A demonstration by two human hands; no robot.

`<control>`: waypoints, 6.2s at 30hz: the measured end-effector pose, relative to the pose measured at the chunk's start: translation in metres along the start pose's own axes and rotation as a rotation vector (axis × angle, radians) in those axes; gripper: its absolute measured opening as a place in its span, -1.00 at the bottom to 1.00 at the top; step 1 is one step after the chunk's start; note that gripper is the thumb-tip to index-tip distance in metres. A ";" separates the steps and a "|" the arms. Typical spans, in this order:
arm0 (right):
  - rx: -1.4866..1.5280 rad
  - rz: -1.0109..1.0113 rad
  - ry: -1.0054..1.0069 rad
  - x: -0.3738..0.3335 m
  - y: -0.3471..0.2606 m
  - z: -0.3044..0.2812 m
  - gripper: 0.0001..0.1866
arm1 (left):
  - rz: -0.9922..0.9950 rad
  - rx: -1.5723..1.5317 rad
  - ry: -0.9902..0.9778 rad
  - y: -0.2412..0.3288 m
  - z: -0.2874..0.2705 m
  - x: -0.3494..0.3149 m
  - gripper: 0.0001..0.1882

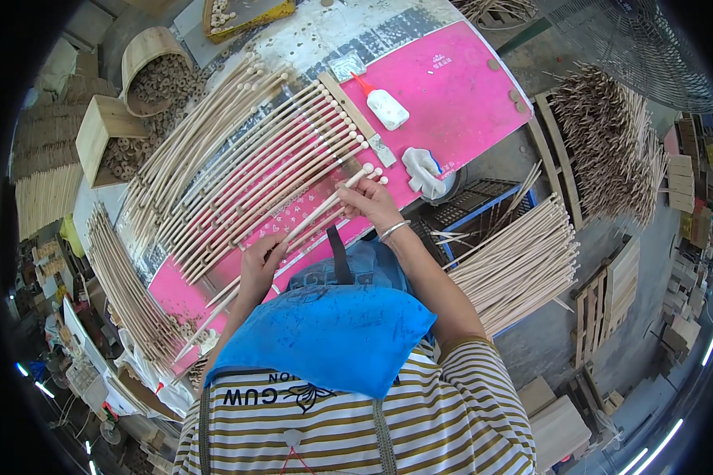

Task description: Assemble a structure by gluing wooden sticks and spacers together on a workbench.

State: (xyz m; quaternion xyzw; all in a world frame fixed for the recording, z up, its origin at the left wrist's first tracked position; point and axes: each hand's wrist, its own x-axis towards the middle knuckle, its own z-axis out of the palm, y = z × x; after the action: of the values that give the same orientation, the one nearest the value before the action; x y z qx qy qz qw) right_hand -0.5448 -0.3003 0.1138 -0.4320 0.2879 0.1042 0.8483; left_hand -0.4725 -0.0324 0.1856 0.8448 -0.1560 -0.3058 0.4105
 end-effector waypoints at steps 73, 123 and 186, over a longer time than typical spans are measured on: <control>0.032 -0.116 0.138 0.013 -0.027 0.005 -0.61 | 0.296 0.659 0.191 0.011 -0.093 -0.006 -0.40; 0.034 -0.076 -0.118 0.004 -0.021 0.029 -0.67 | -0.042 -0.170 0.055 0.012 -0.031 -0.036 -0.51; -0.200 0.085 0.273 -0.015 0.020 -0.038 -0.71 | 0.144 0.655 0.229 -0.123 0.047 0.044 -0.84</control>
State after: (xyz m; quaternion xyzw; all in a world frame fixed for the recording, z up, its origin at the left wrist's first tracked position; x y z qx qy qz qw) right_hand -0.5805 -0.3170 0.0911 -0.5120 0.4068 0.1086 0.7487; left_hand -0.4678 -0.0079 0.0488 0.9472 -0.2579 -0.1132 0.1531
